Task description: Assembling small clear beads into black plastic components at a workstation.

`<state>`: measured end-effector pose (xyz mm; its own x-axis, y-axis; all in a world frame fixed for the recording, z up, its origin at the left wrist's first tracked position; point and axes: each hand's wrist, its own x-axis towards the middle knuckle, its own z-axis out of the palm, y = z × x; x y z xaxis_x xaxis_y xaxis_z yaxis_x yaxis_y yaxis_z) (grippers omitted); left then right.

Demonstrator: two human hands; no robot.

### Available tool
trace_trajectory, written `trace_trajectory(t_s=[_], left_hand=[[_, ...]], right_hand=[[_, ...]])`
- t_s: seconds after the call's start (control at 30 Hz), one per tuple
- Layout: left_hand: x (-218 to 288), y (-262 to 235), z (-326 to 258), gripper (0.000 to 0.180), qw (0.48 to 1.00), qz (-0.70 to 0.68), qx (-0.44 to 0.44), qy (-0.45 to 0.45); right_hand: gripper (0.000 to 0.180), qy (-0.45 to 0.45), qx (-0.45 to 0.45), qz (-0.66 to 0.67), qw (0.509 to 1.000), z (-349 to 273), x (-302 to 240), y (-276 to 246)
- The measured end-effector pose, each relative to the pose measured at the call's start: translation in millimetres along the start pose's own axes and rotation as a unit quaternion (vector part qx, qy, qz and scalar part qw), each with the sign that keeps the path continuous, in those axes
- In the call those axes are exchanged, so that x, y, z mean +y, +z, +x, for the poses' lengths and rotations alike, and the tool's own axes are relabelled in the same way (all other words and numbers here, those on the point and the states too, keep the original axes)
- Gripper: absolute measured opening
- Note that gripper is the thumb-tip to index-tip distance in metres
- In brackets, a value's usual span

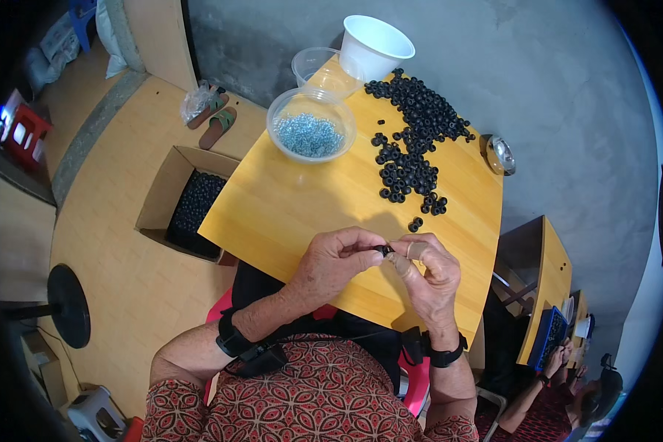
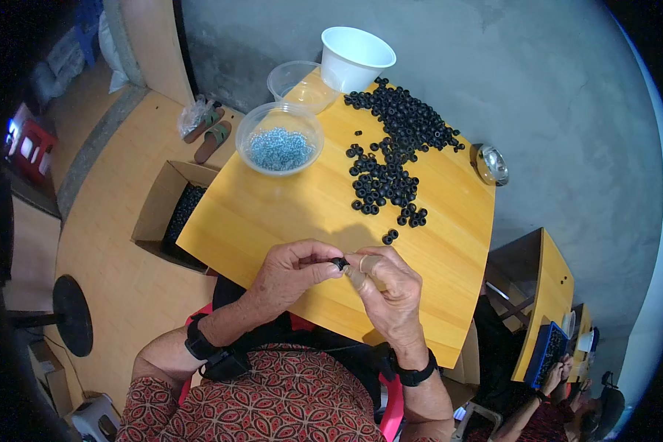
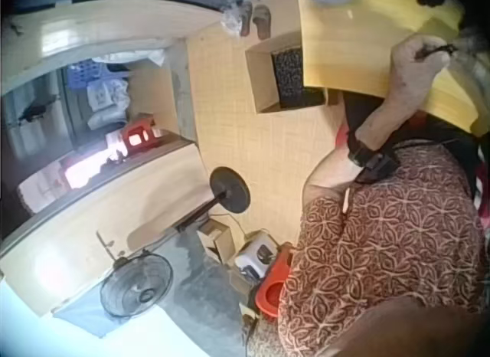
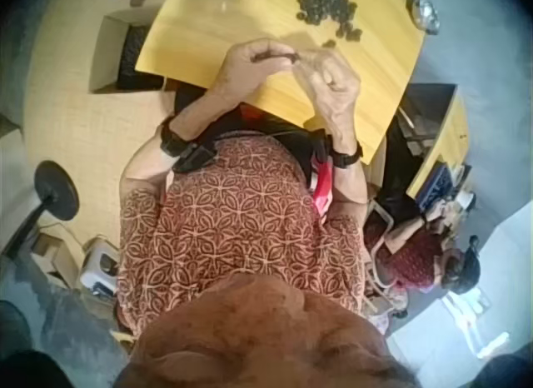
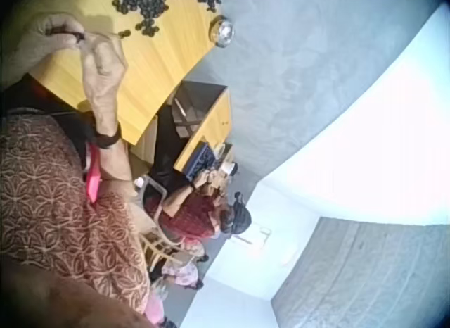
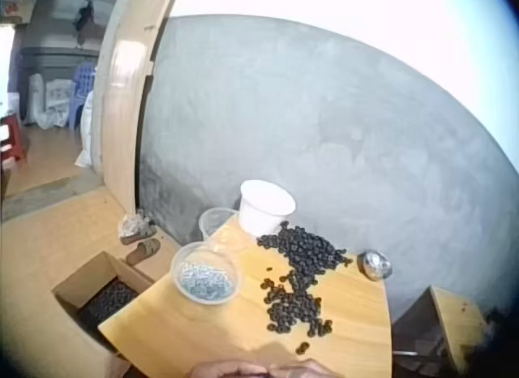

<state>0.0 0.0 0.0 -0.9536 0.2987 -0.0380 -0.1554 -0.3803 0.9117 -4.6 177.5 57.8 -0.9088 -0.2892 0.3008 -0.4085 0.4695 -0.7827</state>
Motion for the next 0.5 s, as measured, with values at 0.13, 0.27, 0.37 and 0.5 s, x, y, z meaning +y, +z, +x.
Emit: trace_trajectory(t_s=[0.13,0.27,0.37,0.5], left_hand=[[-3,1,0,0.021,1.000,-0.007,0.006,0.001],[-5,2,0,0.020,1.000,-0.003,0.008,-0.003],[-3,1,0,0.020,1.000,-0.001,0.009,0.007],[-8,0,-1,0.019,1.000,0.016,0.023,0.015]], right_hand=[[0.014,-0.036,-0.005,-0.049,0.998,2,-1,-1],[0.015,-0.083,-0.031,-0.068,0.994,3,3,-4],[0.015,-0.051,-0.034,-0.005,0.998,3,12,-2],[0.014,-0.079,-0.025,-0.037,0.996,0,6,6]])
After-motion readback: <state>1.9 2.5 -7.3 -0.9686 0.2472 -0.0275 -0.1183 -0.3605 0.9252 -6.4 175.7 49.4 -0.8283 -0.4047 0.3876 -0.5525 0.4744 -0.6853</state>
